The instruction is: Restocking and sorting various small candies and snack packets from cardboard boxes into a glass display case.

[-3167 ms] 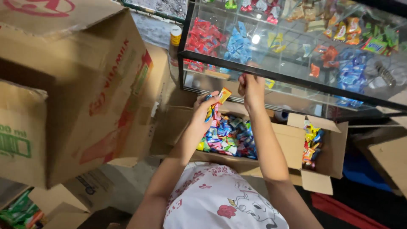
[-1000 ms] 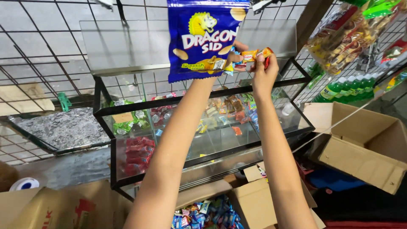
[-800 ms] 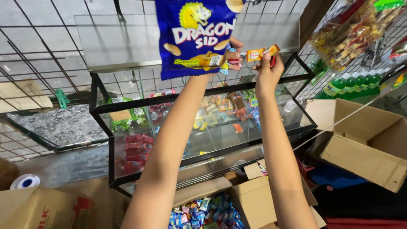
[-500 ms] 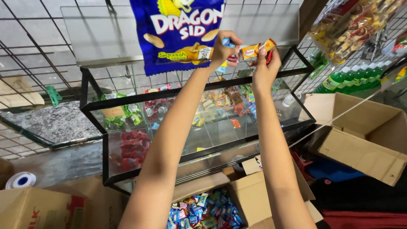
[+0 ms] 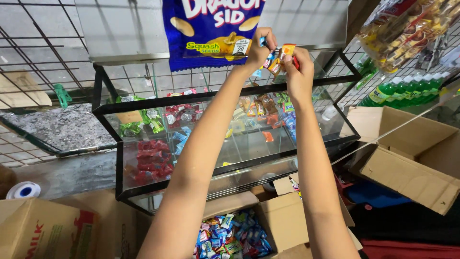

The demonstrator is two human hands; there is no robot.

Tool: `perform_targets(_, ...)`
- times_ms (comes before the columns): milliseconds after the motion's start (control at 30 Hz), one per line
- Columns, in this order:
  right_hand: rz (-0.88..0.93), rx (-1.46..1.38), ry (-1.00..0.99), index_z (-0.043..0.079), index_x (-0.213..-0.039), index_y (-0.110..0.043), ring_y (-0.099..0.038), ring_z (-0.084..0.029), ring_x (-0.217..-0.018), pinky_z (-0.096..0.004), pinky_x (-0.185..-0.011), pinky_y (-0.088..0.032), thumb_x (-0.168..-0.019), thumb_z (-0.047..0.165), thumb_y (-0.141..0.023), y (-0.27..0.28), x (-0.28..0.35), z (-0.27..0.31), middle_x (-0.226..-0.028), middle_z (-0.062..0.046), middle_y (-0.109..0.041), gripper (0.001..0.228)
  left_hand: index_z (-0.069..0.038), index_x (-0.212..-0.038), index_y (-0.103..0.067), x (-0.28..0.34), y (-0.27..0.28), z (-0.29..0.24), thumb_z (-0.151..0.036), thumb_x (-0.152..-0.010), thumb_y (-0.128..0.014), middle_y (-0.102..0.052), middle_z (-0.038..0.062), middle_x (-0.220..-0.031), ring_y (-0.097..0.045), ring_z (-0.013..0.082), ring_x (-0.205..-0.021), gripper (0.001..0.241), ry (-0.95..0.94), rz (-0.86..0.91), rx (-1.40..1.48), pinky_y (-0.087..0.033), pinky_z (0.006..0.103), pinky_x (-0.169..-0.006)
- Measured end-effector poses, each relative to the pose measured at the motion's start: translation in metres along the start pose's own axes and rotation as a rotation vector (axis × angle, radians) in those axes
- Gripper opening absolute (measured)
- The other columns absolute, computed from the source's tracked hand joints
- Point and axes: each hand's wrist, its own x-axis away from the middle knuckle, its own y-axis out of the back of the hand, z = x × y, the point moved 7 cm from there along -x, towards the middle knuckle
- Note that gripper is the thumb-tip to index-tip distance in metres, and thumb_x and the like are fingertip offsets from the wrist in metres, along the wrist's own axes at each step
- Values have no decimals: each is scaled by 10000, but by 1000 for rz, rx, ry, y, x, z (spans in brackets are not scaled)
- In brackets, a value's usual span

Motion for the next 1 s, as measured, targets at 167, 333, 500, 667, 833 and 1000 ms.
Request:
perform_targets(167,97,-99,-221,-55,-1185,-705,-557,-103,-678,-234,-590,-455,-1049,60,-607,-11,-3,12,-1079,-78,-654,203,-68,-962,-442,2,-7,28,224,-722,-501,-528,53,-788,-574,162,-767,382,-189,-30,152,-504,282,-735)
perform_targets(333,93,-164,-230,-33,-1225,-698,-666,-99,-782,-232,-609,-537,-912,-54,-531,-12,-5,19,-1271,-47,-631,355,-74,-828,-494,1,10,-25,205,-728,-512,-584,60,-787,-606,163,-774,297,-130,-24,145,-500,272,-723)
perform_targets(500,28,-12,-86,-27,-1270,-726,-555,-80,-800,-212,-639,-444,-984,-28,-578,-8,0,22,-1132,-65,-630,322,-57,-749,-529,2,20,-73,171,-760,-521,-643,94,-812,-619,165,-778,228,-93,0,148,-510,276,-718)
perform_targets(667,122,174,-16,-6,-1111,-760,-497,-64,-752,-213,-629,-393,-808,91,-901,-21,5,65,-887,-1,-655,348,-54,-802,-516,1,6,-13,153,-788,-565,-622,102,-868,-604,174,-818,213,67,14,273,-509,276,-727)
perform_targets(833,-2,231,-54,-4,-1004,-775,-578,-51,-789,-222,-715,-458,-945,105,-850,-7,5,34,-863,7,-697,145,-70,-806,-513,7,9,-50,133,-781,-488,-595,74,-859,-586,157,-773,206,174,23,200,-569,345,-614)
perform_targets(1000,-38,271,67,-35,-982,-693,-552,-56,-772,-217,-710,-486,-917,68,-846,-6,-2,61,-845,-5,-652,196,-94,-843,-524,16,17,-44,90,-836,-555,-602,66,-870,-626,180,-820,186,408,-25,234,-704,451,-647)
